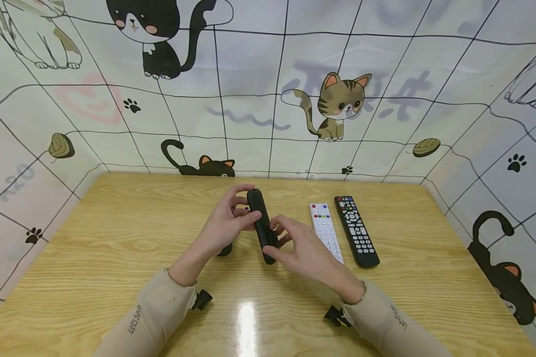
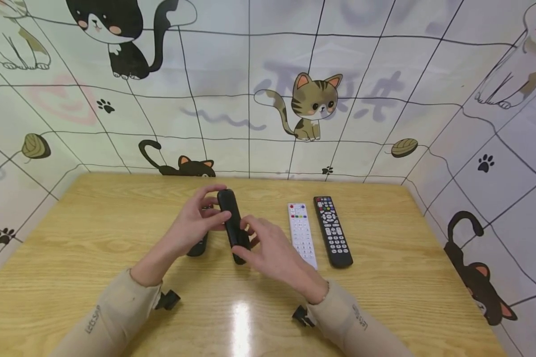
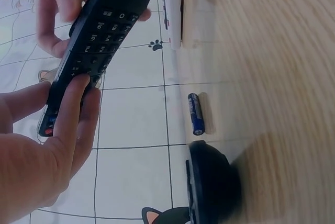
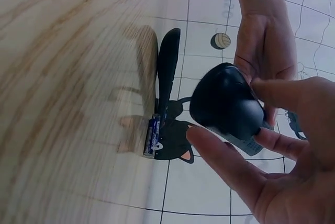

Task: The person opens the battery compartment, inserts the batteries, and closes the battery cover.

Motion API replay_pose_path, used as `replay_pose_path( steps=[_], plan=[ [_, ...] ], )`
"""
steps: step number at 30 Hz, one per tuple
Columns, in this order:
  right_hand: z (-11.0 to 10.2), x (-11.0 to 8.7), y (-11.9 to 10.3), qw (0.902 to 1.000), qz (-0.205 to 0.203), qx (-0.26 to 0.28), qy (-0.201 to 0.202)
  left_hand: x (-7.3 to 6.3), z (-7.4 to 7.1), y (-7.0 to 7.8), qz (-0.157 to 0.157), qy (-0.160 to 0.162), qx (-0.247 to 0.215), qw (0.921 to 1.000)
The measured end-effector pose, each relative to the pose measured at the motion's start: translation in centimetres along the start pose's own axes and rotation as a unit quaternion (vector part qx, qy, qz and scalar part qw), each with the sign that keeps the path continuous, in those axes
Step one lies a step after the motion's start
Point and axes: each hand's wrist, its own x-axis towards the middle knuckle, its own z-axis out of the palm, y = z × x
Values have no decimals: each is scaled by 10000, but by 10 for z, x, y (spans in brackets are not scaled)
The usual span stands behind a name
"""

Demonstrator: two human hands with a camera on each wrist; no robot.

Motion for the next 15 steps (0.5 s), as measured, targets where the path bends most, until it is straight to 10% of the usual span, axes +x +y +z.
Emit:
replay_pose_path(
  steps=[15],
  plan=[
    [-1, 0, -2, 9988, 13, -38, 482, -3, -5, -4, -28, 237, 124, 9996]
  ],
)
